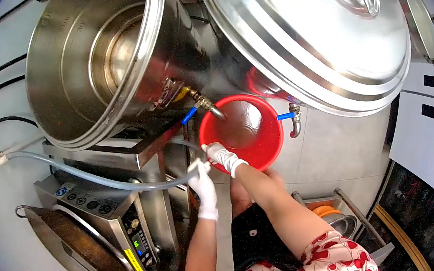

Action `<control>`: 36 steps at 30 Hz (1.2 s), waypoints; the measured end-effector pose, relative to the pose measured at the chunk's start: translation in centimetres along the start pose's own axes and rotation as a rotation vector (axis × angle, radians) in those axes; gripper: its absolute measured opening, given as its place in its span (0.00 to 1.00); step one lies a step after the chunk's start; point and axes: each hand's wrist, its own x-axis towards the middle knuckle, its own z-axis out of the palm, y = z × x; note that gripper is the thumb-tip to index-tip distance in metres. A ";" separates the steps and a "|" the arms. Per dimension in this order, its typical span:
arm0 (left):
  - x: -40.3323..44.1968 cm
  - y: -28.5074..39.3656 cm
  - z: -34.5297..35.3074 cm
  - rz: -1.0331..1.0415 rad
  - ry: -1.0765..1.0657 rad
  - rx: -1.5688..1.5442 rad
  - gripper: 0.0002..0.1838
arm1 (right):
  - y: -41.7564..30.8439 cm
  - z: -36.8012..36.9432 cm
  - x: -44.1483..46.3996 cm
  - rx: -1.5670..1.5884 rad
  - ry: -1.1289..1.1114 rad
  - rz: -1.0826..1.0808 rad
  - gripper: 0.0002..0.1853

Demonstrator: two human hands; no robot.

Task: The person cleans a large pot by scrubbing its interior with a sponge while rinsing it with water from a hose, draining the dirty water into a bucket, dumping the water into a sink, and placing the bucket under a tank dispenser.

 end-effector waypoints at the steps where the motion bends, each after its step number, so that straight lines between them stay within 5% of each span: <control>1: 1.6 -1.1 0.3 -0.045 0.058 -0.079 0.11 | 1.4 -0.7 0.1 0.013 0.112 -0.033 0.25; 6: 5.5 -1.2 1.5 -0.088 0.082 -0.164 0.24 | 15.1 -12.0 2.5 -0.381 0.469 -0.034 0.25; 8: 5.2 -2.0 0.9 -0.226 -0.024 -0.102 0.32 | 13.1 -14.7 -4.2 -0.450 0.620 0.125 0.24; 10: 4.0 -4.1 -0.6 -0.379 -0.202 0.037 0.35 | 14.3 -17.4 -6.4 -0.293 0.726 0.150 0.25; 12: 2.6 -8.1 -1.8 -0.391 -0.117 0.236 0.35 | 24.3 -22.4 0.1 -0.110 0.793 0.099 0.24; 14: 3.0 -15.9 -4.8 -0.581 -0.081 0.233 0.34 | 20.9 -21.5 -1.8 0.071 0.740 0.104 0.28; 17: 3.0 -16.4 -4.9 -0.704 -0.109 0.266 0.32 | 19.5 -20.3 -1.7 0.262 0.661 -0.146 0.25; 25: 8.6 -18.8 -1.3 -0.261 -0.211 0.235 0.30 | 19.8 -19.4 0.1 0.471 0.758 -0.234 0.16; 32: 10.3 -14.7 -1.7 -0.468 -0.228 0.289 0.28 | 20.4 -17.4 1.7 0.500 0.887 -0.373 0.10; 36: 10.4 -14.0 -2.1 -0.391 -0.284 0.244 0.28 | 18.3 -15.7 -0.3 0.645 0.959 -0.425 0.10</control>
